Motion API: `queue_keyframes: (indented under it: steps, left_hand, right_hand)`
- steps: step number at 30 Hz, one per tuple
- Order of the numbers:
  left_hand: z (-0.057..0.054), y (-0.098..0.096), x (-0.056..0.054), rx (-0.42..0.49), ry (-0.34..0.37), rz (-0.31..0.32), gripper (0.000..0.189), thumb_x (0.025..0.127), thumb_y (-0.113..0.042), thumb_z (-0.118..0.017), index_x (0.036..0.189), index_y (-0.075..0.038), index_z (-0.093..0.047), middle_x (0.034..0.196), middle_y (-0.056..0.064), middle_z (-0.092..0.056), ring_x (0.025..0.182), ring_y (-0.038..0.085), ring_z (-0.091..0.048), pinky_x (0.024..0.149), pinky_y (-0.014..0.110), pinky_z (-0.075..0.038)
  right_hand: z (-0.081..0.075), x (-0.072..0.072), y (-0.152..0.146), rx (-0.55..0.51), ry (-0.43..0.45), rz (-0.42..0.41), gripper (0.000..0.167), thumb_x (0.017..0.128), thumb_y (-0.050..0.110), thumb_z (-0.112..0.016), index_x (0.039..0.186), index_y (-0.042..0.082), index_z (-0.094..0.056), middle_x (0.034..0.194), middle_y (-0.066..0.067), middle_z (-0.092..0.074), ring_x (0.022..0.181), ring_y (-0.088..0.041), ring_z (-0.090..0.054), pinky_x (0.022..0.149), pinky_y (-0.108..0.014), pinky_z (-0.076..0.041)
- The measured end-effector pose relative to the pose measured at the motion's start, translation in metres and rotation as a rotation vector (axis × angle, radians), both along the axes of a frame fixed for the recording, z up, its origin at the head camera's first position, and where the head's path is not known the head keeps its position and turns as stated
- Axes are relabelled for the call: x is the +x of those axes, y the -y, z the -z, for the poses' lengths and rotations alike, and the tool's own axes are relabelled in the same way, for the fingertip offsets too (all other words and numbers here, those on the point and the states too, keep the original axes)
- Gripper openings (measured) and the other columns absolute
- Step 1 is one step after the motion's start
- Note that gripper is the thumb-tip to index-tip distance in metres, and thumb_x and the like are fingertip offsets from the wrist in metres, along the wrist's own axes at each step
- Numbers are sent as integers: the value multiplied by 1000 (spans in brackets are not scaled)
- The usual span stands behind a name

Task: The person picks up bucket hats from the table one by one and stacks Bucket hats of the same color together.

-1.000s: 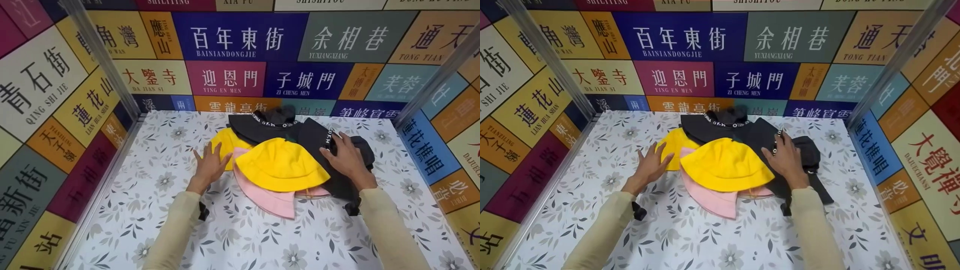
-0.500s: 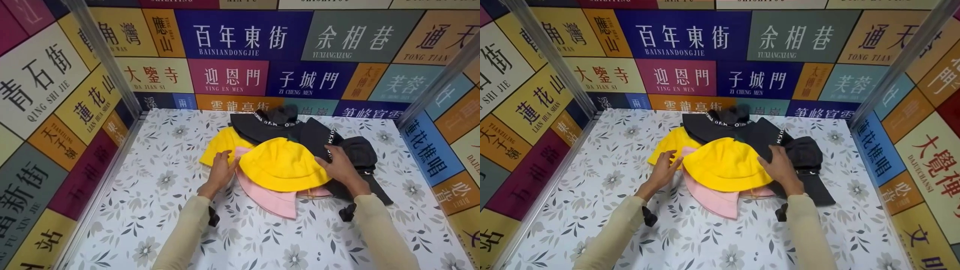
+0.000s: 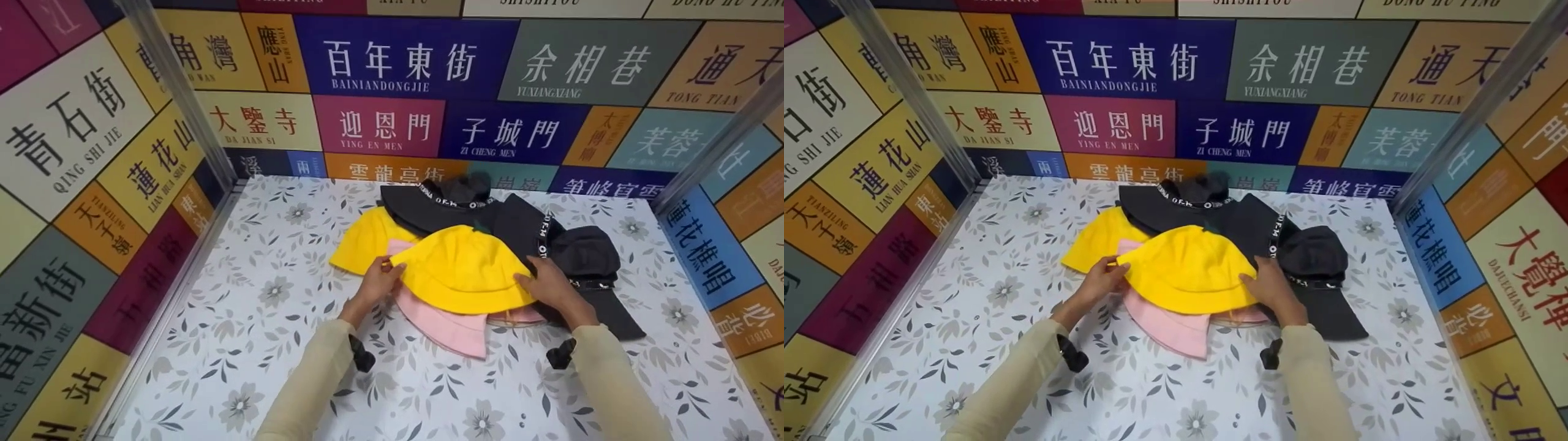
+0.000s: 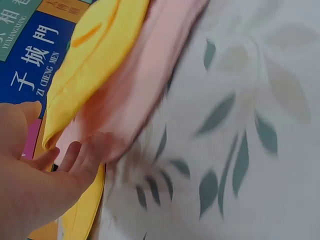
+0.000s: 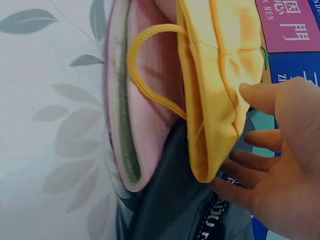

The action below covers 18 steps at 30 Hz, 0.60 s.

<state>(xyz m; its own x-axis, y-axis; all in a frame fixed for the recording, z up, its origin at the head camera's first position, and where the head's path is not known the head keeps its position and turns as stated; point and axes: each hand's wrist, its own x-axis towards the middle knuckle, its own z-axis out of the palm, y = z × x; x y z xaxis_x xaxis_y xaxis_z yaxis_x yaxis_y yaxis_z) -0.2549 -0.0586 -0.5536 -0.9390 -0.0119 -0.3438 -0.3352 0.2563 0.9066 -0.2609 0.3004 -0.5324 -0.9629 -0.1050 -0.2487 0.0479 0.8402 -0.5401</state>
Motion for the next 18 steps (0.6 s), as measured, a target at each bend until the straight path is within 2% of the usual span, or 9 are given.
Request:
queue_keyframes:
  steps: [5, 10, 14, 18]
  left_hand:
    - [2, -13, 0, 71, 32, -72, 50, 100, -30, -61, 140, -4, -45, 126, 15, -60, 92, 18, -60, 80, 29, -56]
    - [8, -20, 4, 185, 59, -104, 46, 99, -22, -62, 137, -2, -46, 123, 16, -61, 87, 17, -65, 77, 29, -60]
    - [11, -23, 5, 258, 61, -114, 45, 96, -19, -64, 134, 0, -48, 121, 15, -64, 87, 16, -66, 76, 29, -59]
    - [14, -24, 5, 276, 58, -125, 43, 95, -20, -66, 131, -1, -52, 120, 12, -64, 91, 15, -62, 77, 27, -56]
  right_hand:
    - [1, 3, 0, 9, -55, -6, 67, 100, 30, -56, 145, -15, -37, 146, -40, -36, 134, -53, -39, 114, -63, -33]
    - [3, 6, 1, -4, -90, 4, 57, 99, 27, -60, 134, -16, -50, 133, -38, -48, 119, -48, -51, 105, -60, -43]
    - [5, 7, 4, -12, -117, 25, 55, 98, 25, -62, 132, -16, -51, 127, -38, -51, 114, -48, -53, 102, -60, -44]
    - [6, 8, 7, -57, -129, 76, 55, 97, 24, -65, 132, -16, -51, 126, -37, -50, 113, -47, -52, 101, -59, -45]
